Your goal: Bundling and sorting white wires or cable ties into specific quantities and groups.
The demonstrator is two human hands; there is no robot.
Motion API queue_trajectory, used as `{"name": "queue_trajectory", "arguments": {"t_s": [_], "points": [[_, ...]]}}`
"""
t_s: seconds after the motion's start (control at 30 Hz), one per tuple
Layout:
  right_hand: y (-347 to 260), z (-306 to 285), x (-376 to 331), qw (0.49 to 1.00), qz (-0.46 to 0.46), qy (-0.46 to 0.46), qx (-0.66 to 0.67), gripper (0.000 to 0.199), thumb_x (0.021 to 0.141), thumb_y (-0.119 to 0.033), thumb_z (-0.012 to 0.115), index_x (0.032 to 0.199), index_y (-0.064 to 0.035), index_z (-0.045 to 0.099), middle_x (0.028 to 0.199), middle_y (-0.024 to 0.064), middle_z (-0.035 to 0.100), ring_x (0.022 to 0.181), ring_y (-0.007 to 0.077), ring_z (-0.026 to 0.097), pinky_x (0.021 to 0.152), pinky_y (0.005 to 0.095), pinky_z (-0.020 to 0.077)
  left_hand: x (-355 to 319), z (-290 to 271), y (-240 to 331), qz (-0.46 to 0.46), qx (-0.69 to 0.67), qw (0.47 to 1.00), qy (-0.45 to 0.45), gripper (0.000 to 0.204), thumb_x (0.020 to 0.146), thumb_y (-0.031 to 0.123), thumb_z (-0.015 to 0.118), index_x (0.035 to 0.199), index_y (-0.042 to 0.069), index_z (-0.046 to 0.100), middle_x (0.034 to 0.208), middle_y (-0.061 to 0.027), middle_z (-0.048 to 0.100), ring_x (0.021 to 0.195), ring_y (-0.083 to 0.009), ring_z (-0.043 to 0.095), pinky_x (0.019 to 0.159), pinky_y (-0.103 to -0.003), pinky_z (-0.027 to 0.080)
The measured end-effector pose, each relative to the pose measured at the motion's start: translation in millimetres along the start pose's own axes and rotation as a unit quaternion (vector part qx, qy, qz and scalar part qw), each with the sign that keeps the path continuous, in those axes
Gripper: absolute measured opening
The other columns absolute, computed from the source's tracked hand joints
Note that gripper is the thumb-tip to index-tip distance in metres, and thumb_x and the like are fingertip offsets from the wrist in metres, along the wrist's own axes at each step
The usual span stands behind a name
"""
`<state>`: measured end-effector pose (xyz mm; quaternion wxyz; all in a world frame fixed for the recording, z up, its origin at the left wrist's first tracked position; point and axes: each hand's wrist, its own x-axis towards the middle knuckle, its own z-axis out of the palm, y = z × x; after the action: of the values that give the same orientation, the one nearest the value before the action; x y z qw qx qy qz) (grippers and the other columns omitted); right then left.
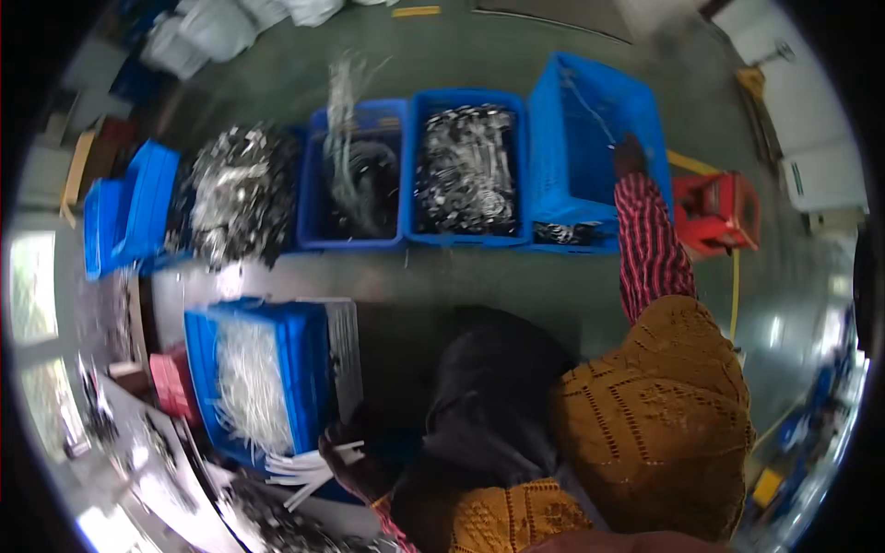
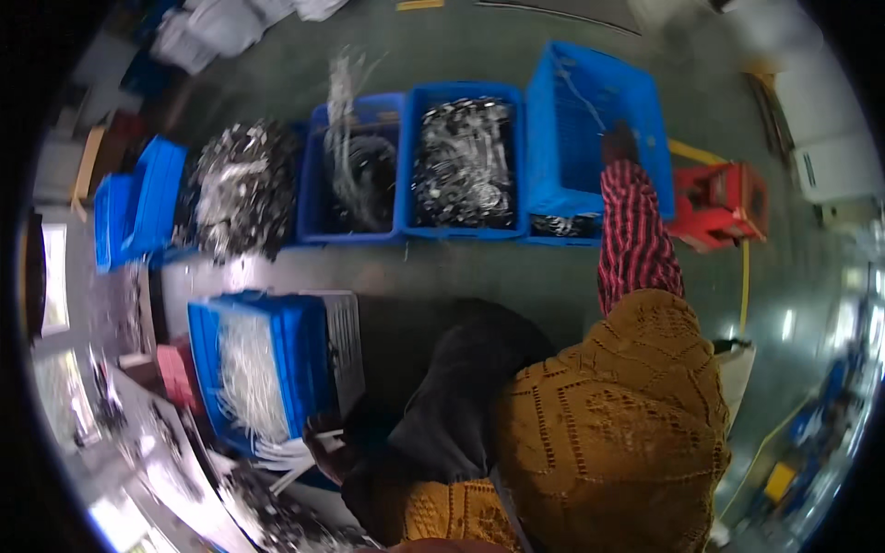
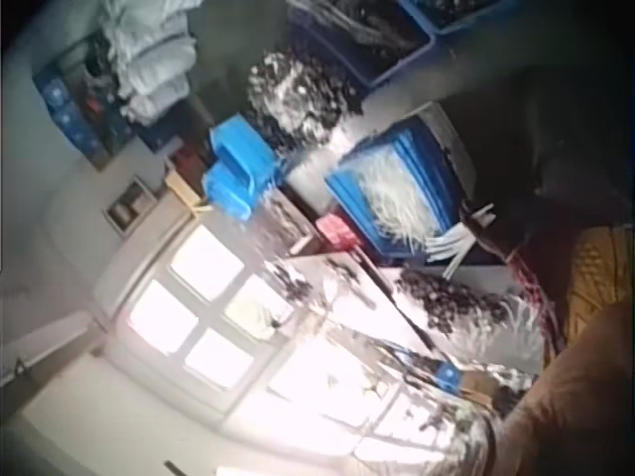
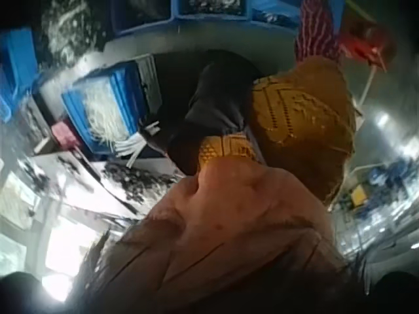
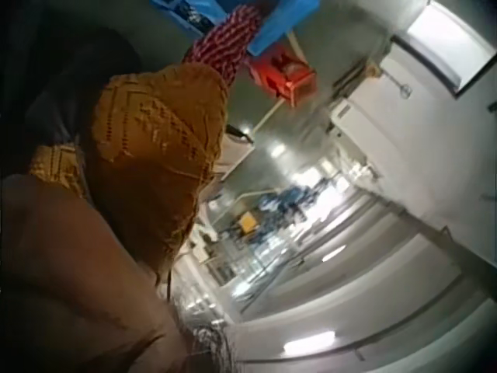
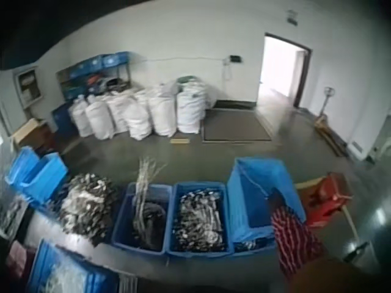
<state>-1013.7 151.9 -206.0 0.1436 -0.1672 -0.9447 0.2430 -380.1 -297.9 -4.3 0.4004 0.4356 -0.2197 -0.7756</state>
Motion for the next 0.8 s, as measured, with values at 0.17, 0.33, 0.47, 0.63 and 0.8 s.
{"name": "queue_trajectory", "arguments": {"t_s": [0.17,0.33,0.47,0.63,0.8], "points": [[19.0,-10.4,-1.0,0.957,-0.138,-0.240,0.088,0.028,0.091,-0.029,0.057,0.108,-0.0106,0.068,0.108,0.0136,0.065,0.082,0.0307,0.062,0.069,0.0458,0.0507,12.3,23.1,-16.7,0.008,0.085,0.996,0.007,0.025,0.103,0.025,0.048,0.113,0.002,0.051,0.101,-0.0061,0.052,0.097,-0.0203,0.053,0.092,-0.036,0.047],[91.0,29.4,13.9,0.785,-0.566,-0.252,0.015,0.029,0.087,-0.033,0.063,0.107,-0.0126,0.067,0.095,0.0080,0.065,0.062,0.0253,0.059,0.056,0.0429,0.0482,19.3,51.3,-36.0,-0.015,0.162,0.985,-0.055,0.030,0.104,0.026,0.046,0.120,0.002,0.052,0.108,-0.0083,0.056,0.102,-0.0230,0.057,0.093,-0.038,0.049],[95.9,46.1,0.8,0.892,0.036,-0.417,0.168,0.033,0.090,-0.039,0.060,0.107,-0.0112,0.068,0.086,0.0084,0.066,0.070,0.0248,0.060,0.065,0.0413,0.0499,28.9,60.1,-38.8,-0.064,0.217,0.973,-0.040,0.031,0.104,0.026,0.045,0.123,0.002,0.052,0.109,-0.0086,0.058,0.103,-0.0251,0.058,0.093,-0.040,0.049],[71.2,26.7,-28.2,0.928,-0.088,-0.352,0.085,0.039,0.089,-0.037,0.057,0.108,-0.0062,0.070,0.096,0.0126,0.070,0.093,0.0267,0.066,0.088,0.0393,0.0507,42.3,69.0,-54.7,-0.085,0.160,0.979,-0.091,0.026,0.102,0.024,0.048,0.116,0.003,0.054,0.102,-0.0071,0.057,0.097,-0.0241,0.057,0.091,-0.040,0.049],[53.7,33.6,-40.8,0.875,-0.200,-0.307,-0.316,0.043,0.084,-0.046,0.060,0.095,-0.0059,0.072,0.095,0.0164,0.069,0.095,0.0324,0.064,0.091,0.0445,0.0508,51.2,86.4,-63.5,-0.112,0.180,0.976,-0.053,0.023,0.100,0.026,0.054,0.106,0.003,0.054,0.094,-0.0050,0.052,0.089,-0.0222,0.053,0.087,-0.040,0.048]]}}
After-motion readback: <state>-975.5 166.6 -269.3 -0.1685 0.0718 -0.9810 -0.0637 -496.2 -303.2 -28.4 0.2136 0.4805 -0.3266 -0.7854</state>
